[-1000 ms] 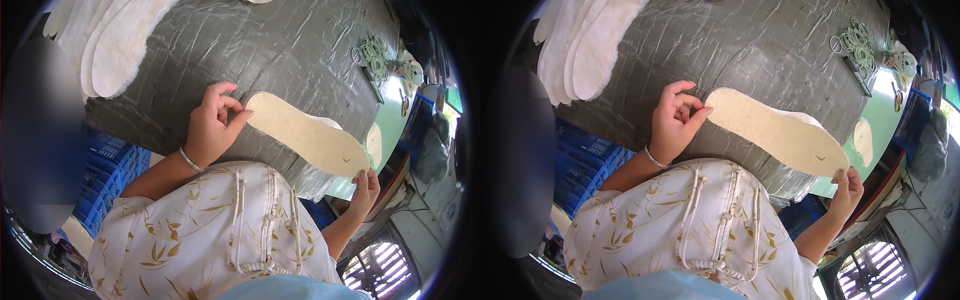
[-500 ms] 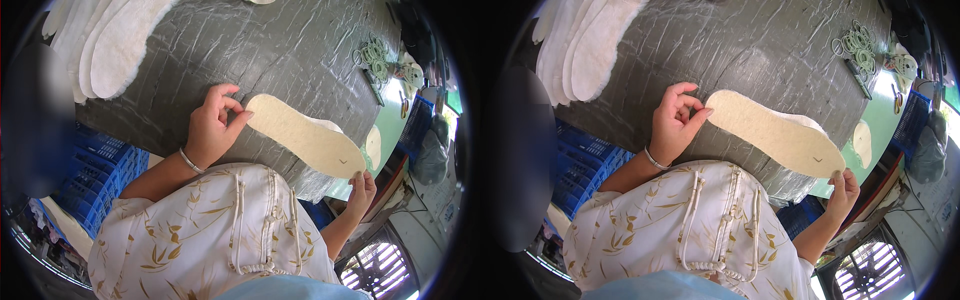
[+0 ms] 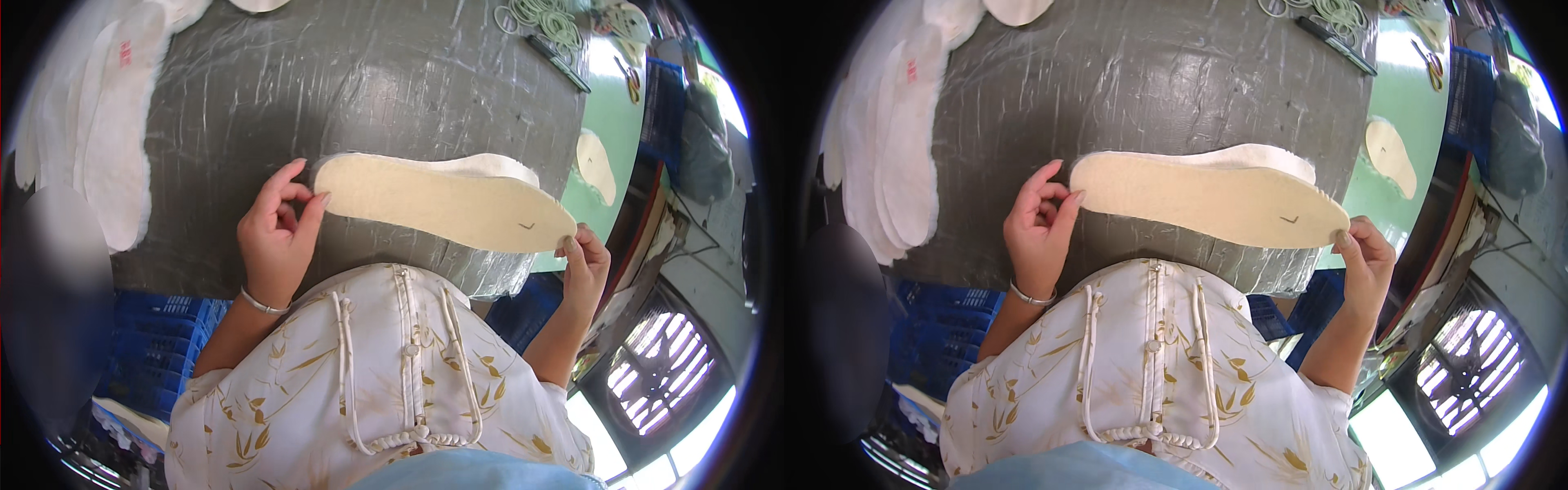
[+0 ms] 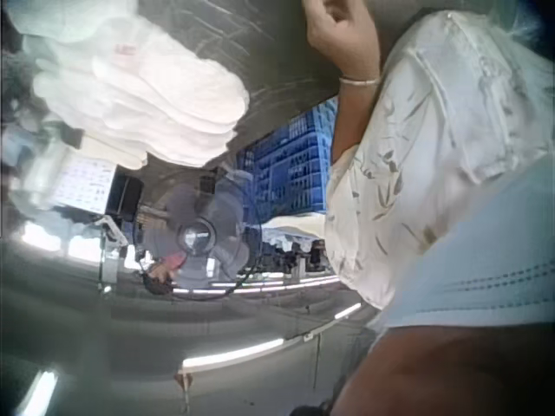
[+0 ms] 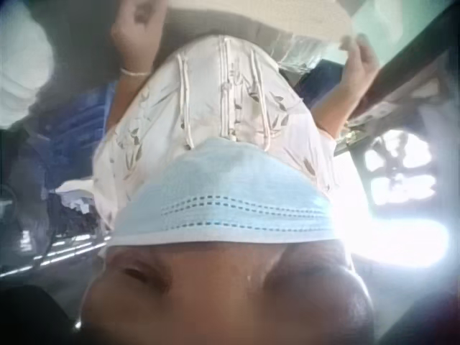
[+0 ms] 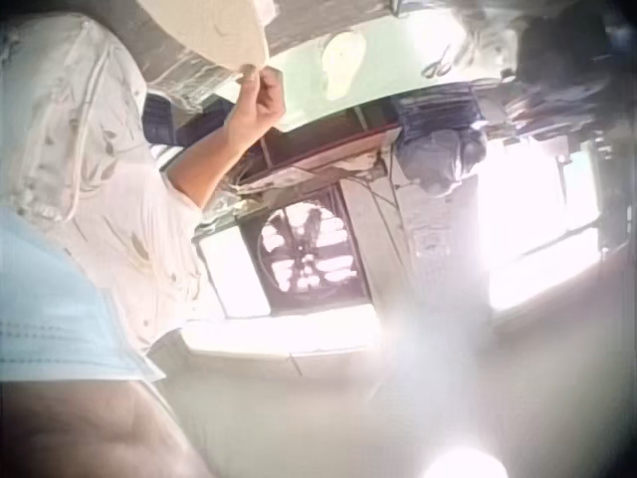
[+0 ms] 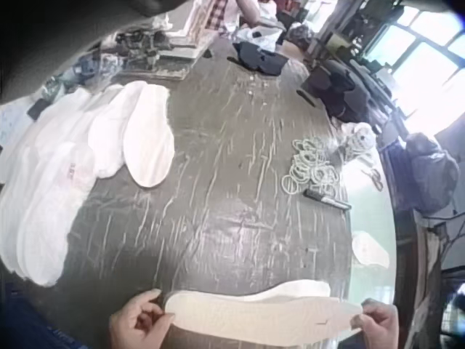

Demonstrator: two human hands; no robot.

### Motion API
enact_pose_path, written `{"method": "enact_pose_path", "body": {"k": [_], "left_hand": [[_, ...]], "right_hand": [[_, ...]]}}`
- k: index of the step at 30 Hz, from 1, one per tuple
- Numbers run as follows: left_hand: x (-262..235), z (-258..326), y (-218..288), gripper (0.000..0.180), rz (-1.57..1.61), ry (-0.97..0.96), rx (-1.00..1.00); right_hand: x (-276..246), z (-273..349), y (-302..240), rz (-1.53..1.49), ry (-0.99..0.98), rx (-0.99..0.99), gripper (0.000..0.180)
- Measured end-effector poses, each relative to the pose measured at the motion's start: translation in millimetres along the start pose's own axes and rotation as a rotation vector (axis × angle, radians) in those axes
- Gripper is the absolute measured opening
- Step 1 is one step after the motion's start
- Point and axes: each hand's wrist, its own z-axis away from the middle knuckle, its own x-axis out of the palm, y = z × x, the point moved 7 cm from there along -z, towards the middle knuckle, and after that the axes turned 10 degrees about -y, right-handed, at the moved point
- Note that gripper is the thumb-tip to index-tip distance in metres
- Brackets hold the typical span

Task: The recorder is inspecting and organizing shoe insoles in a manufacturing setting.

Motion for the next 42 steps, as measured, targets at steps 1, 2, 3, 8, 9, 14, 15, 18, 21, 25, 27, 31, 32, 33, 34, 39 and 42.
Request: {"method": "enact_pose_path", "body": {"k": [1,2,3,8,9,14,15,18,21,25,27,31,32,33,34,39,42], "left_hand": [[0,0,0,0.042,0.002,-0.009,-0.012],[3,-1,0,0.042,0.0,-0.033,-0.007],[2,-1,1,0.042,-0.018,-0.027,0.001],[4,-1,-1,0.041,-0.04,-0.04,-0.021],[3,0,-2,0.04,-0.033,-0.037,-0.028],[2,0,-3,0.038,-0.018,-0.038,-0.071],[2,0,-3,0.037,-0.024,-0.042,-0.074],[2,-1,-2,0.035,-0.052,-0.052,-0.067],[1,-2,3,0.032,-0.099,-0.099,-0.063],[3,-2,5,0.029,-0.155,-0.13,-0.044],[3,-2,5,0.029,-0.149,-0.133,-0.049],[2,-3,6,0.029,-0.163,-0.105,-0.04],[3,-3,6,0.029,-0.161,-0.106,-0.04],[3,-4,7,0.029,-0.158,-0.105,-0.045],[3,-4,7,0.029,-0.155,-0.105,-0.05],[4,-5,8,0.028,-0.16,-0.109,-0.049],[4,-5,9,0.028,-0.168,-0.113,-0.059]], "right_hand": [[0,0,1,-0.01,-0.002,-0.002,0.008],[1,0,0,0.007,-0.007,0.002,0.009],[1,-1,-1,0.005,0.009,-0.003,0.01],[1,-11,12,-0.056,0.035,0.046,0.011],[3,-15,15,-0.06,0.02,0.056,0.012],[2,-25,36,-0.132,0.057,0.129,0.014],[2,-27,38,-0.137,0.056,0.132,0.014],[3,-31,45,-0.125,0.067,0.2,0.014],[6,-35,49,-0.141,0.062,0.227,0.014],[9,-39,52,-0.134,0.062,0.242,0.015],[9,-41,52,-0.113,0.071,0.249,0.016],[9,-44,55,-0.091,0.073,0.273,0.015],[10,-45,56,-0.097,0.073,0.279,0.015],[10,-45,56,-0.102,0.074,0.286,0.015],[10,-45,57,-0.118,0.071,0.289,0.015],[8,-43,60,-0.128,0.087,0.299,0.014],[9,-42,61,-0.141,0.12,0.304,0.014]]}}
